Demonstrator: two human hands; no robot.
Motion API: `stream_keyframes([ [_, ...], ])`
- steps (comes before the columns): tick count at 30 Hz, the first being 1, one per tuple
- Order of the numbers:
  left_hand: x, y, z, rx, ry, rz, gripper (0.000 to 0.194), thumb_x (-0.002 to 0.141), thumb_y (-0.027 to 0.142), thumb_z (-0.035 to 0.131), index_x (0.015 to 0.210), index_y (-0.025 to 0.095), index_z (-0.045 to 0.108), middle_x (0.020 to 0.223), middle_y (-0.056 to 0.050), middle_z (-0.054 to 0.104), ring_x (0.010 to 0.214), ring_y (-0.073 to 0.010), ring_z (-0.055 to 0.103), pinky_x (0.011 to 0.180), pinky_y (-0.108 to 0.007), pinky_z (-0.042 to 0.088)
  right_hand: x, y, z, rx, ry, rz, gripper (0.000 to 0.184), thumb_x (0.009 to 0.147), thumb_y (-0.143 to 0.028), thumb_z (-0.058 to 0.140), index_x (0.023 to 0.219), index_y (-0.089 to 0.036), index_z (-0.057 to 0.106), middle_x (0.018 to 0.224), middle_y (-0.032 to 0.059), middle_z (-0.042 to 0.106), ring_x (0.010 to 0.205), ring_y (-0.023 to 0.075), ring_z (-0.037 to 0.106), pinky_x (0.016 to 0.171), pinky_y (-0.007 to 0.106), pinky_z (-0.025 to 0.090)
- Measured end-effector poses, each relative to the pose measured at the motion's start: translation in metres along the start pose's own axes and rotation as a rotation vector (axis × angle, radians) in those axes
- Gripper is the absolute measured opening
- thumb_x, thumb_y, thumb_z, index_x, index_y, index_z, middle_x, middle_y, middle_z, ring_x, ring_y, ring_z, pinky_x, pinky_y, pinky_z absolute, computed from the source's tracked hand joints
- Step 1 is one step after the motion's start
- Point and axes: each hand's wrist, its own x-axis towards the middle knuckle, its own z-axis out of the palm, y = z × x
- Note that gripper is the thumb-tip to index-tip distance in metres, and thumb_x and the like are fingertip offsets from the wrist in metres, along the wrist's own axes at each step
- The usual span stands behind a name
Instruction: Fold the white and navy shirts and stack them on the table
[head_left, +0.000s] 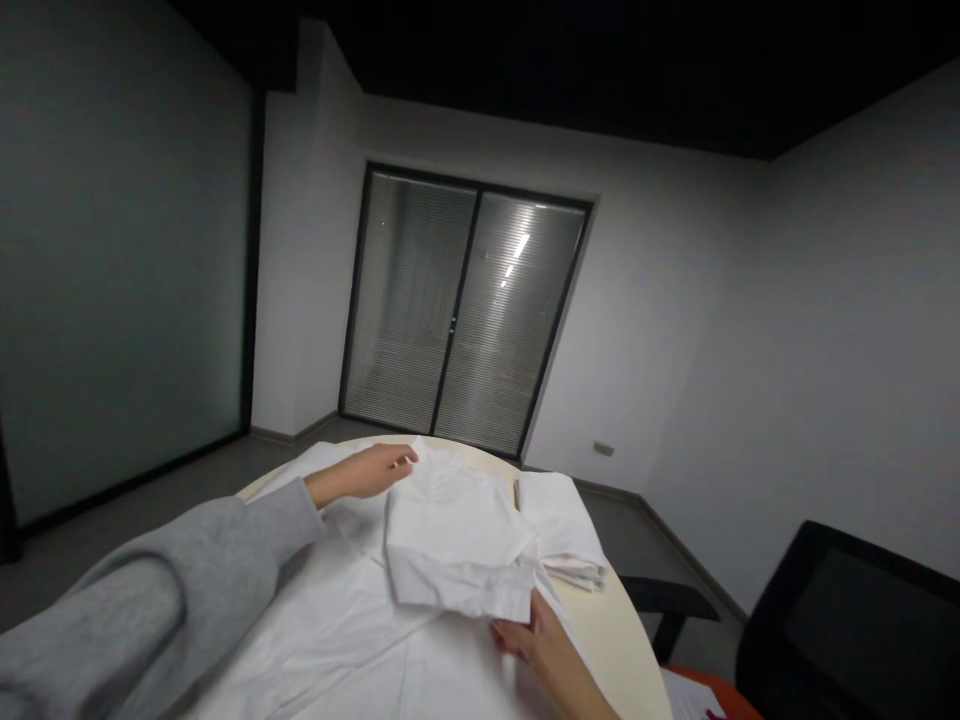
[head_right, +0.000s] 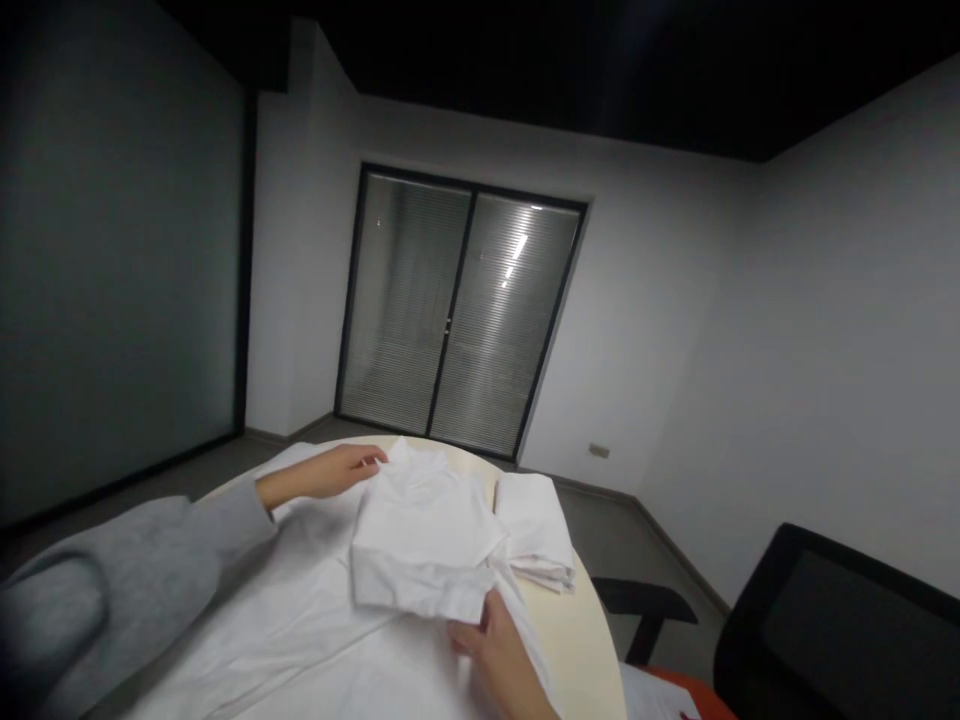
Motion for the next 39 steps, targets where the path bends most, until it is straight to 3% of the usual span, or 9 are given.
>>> stream_keyframes([
  [4,-0.005,-0.079,-0.007,0.133,0.111,-0.32,0.059,0.083,0.04,0.06,0.133,0.009,0.062,0.133,-0.026,0.067,0.123,-0.0394,0.064,0.105,-0.048,0.046,-0.002,0.014,-0.022,0.562,0.053,0.361,0.066,0.074,-0.062,0.082,0.122,-0.023,0.058,0.123,0.0097,0.071,0.084,0.023,0.075,0.071,0.036,0.062],
  [8,-0.023,-0.114,0.006,0.144,0.074,-0.464,0.073,0.065,0.04,0.07,0.13,0.008,0.063,0.126,-0.027,0.069,0.115,-0.0428,0.067,0.095,-0.048,0.051,0.009,0.011,-0.026,0.713,0.193,0.462,0.068,0.07,-0.063,0.086,0.116,-0.024,0.055,0.116,0.0102,0.073,0.075,0.0231,0.075,0.06,0.035,0.062],
  [14,-0.028,-0.136,0.014,-0.034,0.044,-0.42,0.078,0.067,0.034,0.062,0.142,0.011,0.053,0.095,-0.007,0.075,0.087,-0.0262,0.071,0.074,-0.032,0.053,0.016,-0.004,-0.022,0.427,0.342,0.251,0.08,0.066,-0.039,0.085,0.137,-0.027,0.051,0.088,-0.0024,0.07,0.071,0.018,0.067,0.059,0.028,0.053],
  [19,-0.033,-0.157,0.004,-0.152,0.041,-0.449,0.075,0.069,0.039,0.057,0.138,0.011,0.055,0.075,-0.001,0.066,0.063,-0.0214,0.062,0.053,-0.029,0.045,-0.006,-0.008,-0.041,-0.07,0.432,0.04,0.049,0.077,-0.051,0.07,0.113,-0.018,0.072,0.071,-0.0022,0.061,0.062,0.0153,0.052,0.057,0.027,0.038],
  [23,-0.036,-0.163,0.004,-0.123,0.015,-0.478,0.07,0.066,0.037,0.055,0.131,0.011,0.061,0.07,-0.001,0.065,0.06,-0.0224,0.062,0.051,-0.029,0.044,-0.035,0.011,-0.043,-0.288,0.361,0.093,0.049,0.079,-0.059,0.064,0.104,-0.018,0.075,0.058,-0.0026,0.056,0.057,0.0189,0.052,0.058,0.031,0.038],
  [28,-0.025,-0.141,0.005,0.029,0.02,-0.438,0.054,0.067,0.028,0.057,0.117,0.014,0.069,0.102,-0.012,0.075,0.093,-0.0288,0.071,0.079,-0.034,0.054,-0.05,0.033,-0.029,-0.5,0.202,0.128,0.037,0.08,-0.052,0.058,0.091,-0.022,0.078,0.069,0.0026,0.066,0.067,0.0233,0.061,0.066,0.033,0.042],
  [31,-0.028,-0.11,0.012,0.148,0.09,-0.384,0.059,0.074,0.028,0.059,0.131,0.012,0.064,0.136,-0.02,0.063,0.129,-0.0391,0.056,0.105,-0.048,0.045,-0.05,0.036,-0.026,-0.564,0.151,0.106,0.037,0.084,-0.05,0.053,0.092,-0.022,0.077,0.07,0.003,0.068,0.069,0.0235,0.062,0.067,0.033,0.042],
  [34,-0.048,-0.064,0.026,0.222,0.033,-0.123,0.059,0.085,0.032,0.059,0.143,0.018,0.057,0.149,-0.017,0.055,0.139,-0.0384,0.046,0.114,-0.055,0.036,-0.05,0.037,-0.027,-0.585,0.134,0.093,0.04,0.087,-0.05,0.05,0.096,-0.021,0.076,0.072,0.0031,0.068,0.069,0.0231,0.062,0.067,0.032,0.042],
  [39,-0.107,0.018,0.058,0.019,-0.22,0.34,0.042,0.095,0.035,0.061,0.136,0.029,0.062,0.139,-0.007,0.064,0.129,-0.0285,0.057,0.113,-0.044,0.042,-0.053,0.038,-0.027,-0.594,0.132,0.079,0.042,0.088,-0.051,0.048,0.098,-0.02,0.075,0.074,0.0034,0.069,0.069,0.0226,0.062,0.068,0.032,0.043],
])
